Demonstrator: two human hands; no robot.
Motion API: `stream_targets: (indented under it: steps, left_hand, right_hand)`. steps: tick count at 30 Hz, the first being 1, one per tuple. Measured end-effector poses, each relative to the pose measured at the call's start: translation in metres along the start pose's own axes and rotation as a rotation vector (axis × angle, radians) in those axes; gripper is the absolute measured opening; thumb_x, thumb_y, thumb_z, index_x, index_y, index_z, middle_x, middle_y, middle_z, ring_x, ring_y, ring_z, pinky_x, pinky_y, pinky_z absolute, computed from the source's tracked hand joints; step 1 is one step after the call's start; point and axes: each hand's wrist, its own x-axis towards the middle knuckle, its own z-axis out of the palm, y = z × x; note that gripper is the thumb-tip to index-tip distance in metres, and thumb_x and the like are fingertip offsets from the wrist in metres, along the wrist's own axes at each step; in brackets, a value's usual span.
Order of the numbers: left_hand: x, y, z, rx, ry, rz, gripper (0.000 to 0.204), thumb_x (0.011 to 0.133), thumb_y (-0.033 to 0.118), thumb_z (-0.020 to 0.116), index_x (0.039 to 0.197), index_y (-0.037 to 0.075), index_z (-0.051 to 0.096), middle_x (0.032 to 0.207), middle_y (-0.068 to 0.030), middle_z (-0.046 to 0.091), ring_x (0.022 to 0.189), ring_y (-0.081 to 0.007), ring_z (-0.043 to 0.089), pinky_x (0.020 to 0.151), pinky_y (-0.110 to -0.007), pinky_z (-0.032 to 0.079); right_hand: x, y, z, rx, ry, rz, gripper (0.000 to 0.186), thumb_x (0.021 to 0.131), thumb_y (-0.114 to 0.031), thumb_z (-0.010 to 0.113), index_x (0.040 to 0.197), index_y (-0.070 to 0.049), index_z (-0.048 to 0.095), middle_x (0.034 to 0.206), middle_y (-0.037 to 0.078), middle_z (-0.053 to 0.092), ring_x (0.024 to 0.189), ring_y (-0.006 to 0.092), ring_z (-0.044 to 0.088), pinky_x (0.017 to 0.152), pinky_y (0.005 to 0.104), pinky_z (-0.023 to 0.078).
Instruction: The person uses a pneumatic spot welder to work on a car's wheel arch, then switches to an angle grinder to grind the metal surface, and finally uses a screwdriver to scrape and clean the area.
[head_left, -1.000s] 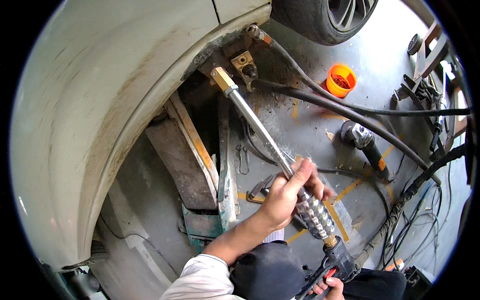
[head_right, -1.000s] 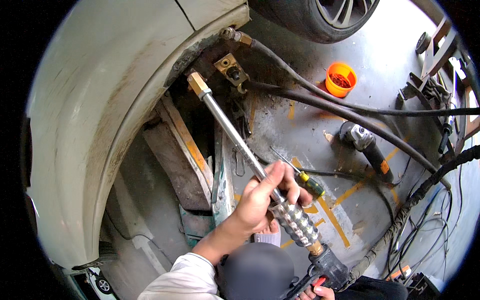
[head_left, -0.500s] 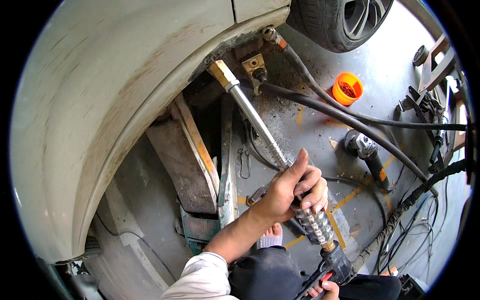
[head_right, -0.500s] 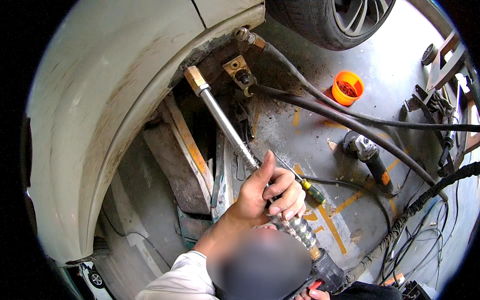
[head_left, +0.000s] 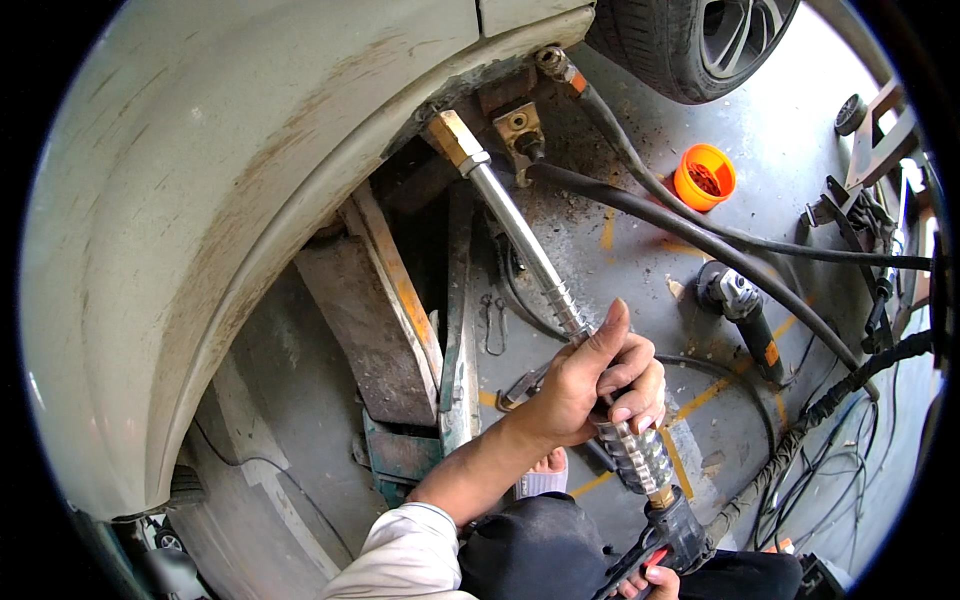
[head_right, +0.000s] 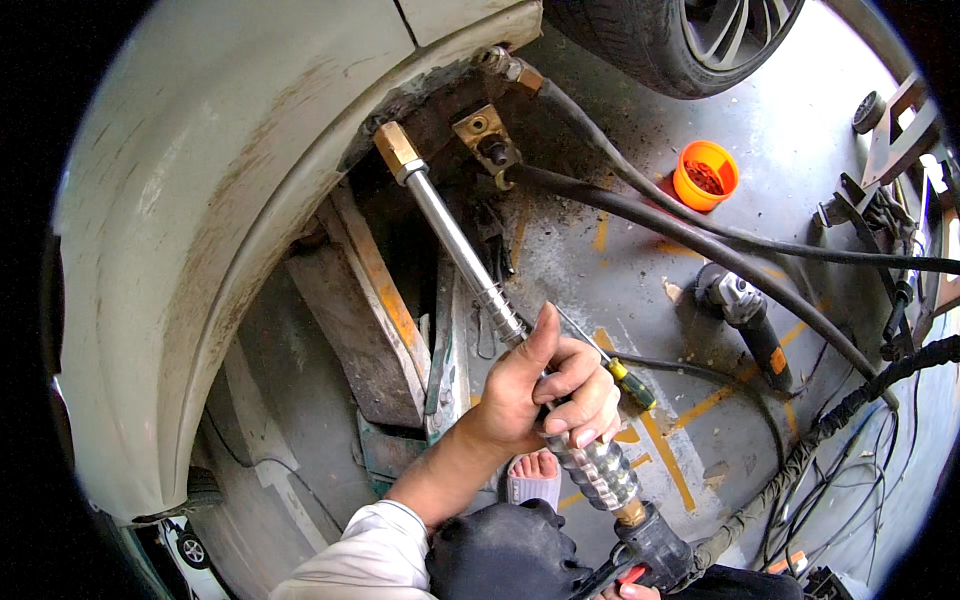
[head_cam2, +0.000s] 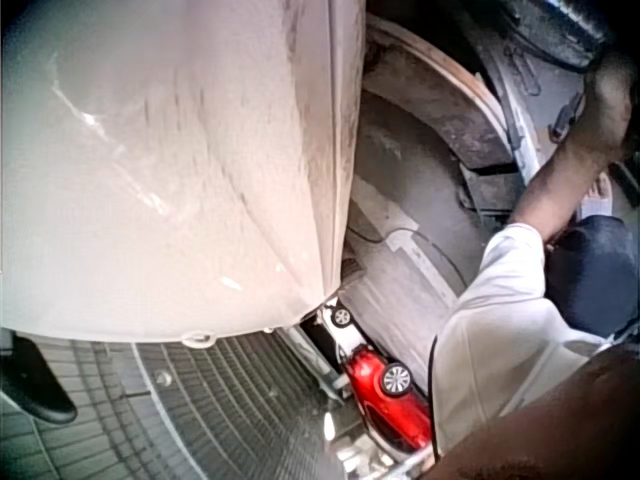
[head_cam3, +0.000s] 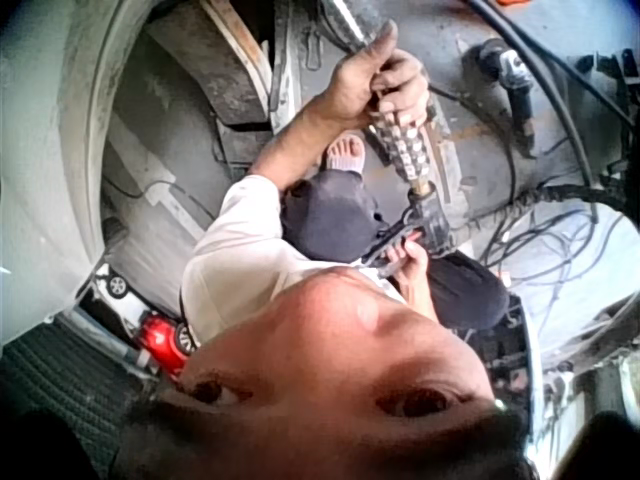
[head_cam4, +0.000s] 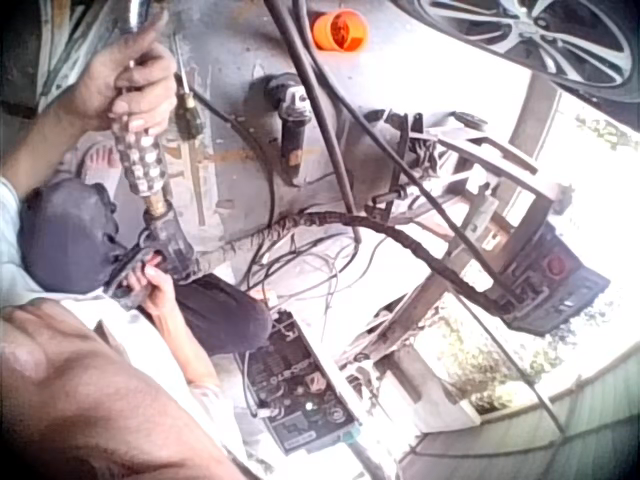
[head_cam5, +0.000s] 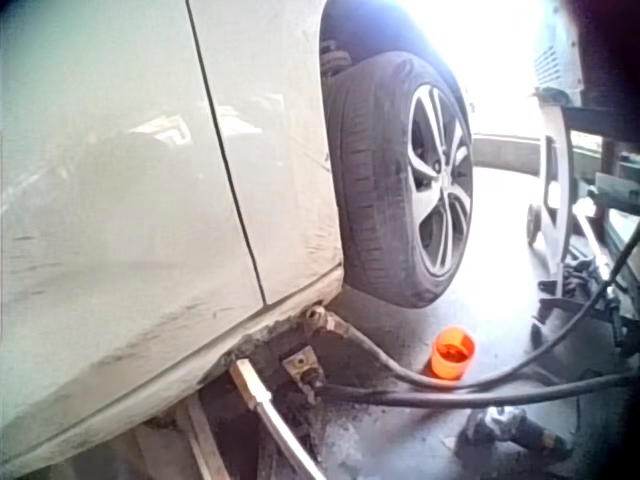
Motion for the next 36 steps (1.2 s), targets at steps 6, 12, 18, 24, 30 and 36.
stream_targets:
  steps: [6,12,18,24,30,36]
  left_hand:
    - [0.001,-0.001,0.000,-0.039,-0.063,0.013,0.062,0.097,0.060,0.025,0.055,0.015,0.029,0.048,-0.0031,0.040,0.050,-0.0174,0.047,0.060,-0.031,0.043]
    - [0.003,-0.003,0.000,-0.071,-0.091,0.035,0.061,0.097,0.061,0.025,0.055,0.016,0.029,0.047,-0.0021,0.040,0.047,-0.0168,0.046,0.060,-0.031,0.042]
    - [0.004,-0.005,0.000,-0.072,-0.108,0.080,0.059,0.097,0.061,0.021,0.060,0.016,0.034,0.048,0.0010,0.041,0.050,-0.0169,0.050,0.062,-0.032,0.043]
    - [0.003,0.018,0.004,0.006,0.061,0.354,0.051,0.096,0.059,0.035,0.087,0.010,0.046,0.063,-0.0011,0.049,0.053,-0.0166,0.053,0.057,-0.033,0.044]
    - [0.022,0.071,0.003,0.117,0.297,0.459,0.031,0.097,0.040,0.050,0.084,0.012,0.053,0.061,0.0010,0.048,0.053,-0.0117,0.051,0.055,-0.029,0.043]
    - [-0.012,-0.019,0.017,0.170,0.291,0.345,0.020,0.094,0.022,0.060,0.087,0.010,0.047,0.064,0.0003,0.050,0.059,-0.0105,0.054,0.058,-0.030,0.046]
  right_hand:
    - [-0.005,-0.005,0.007,-0.002,-0.074,0.006,0.014,0.076,-0.020,0.069,0.086,-0.018,0.060,0.062,-0.002,0.048,0.061,0.0154,0.047,0.064,0.0332,0.043]
    - [-0.007,-0.003,0.008,-0.016,-0.116,0.018,0.020,0.074,-0.021,0.071,0.085,-0.015,0.056,0.063,-0.002,0.048,0.060,0.0146,0.046,0.064,0.0331,0.042]
    - [-0.008,-0.005,0.010,0.000,-0.160,0.038,0.020,0.075,-0.021,0.071,0.086,-0.015,0.055,0.065,-0.001,0.049,0.064,0.0174,0.047,0.069,0.0369,0.043]
    - [-0.010,-0.002,0.004,-0.018,-0.190,0.054,0.018,0.077,-0.024,0.069,0.081,-0.014,0.054,0.065,-0.001,0.048,0.066,0.0179,0.047,0.072,0.0381,0.044]
    - [-0.007,-0.001,0.000,0.008,-0.172,0.021,0.020,0.077,-0.024,0.069,0.086,-0.012,0.055,0.064,-0.001,0.047,0.066,0.0177,0.048,0.073,0.0392,0.046]
    - [-0.010,0.001,0.003,-0.006,-0.135,0.027,0.020,0.078,-0.023,0.068,0.090,-0.013,0.055,0.063,-0.001,0.046,0.063,0.0175,0.048,0.070,0.0395,0.047]
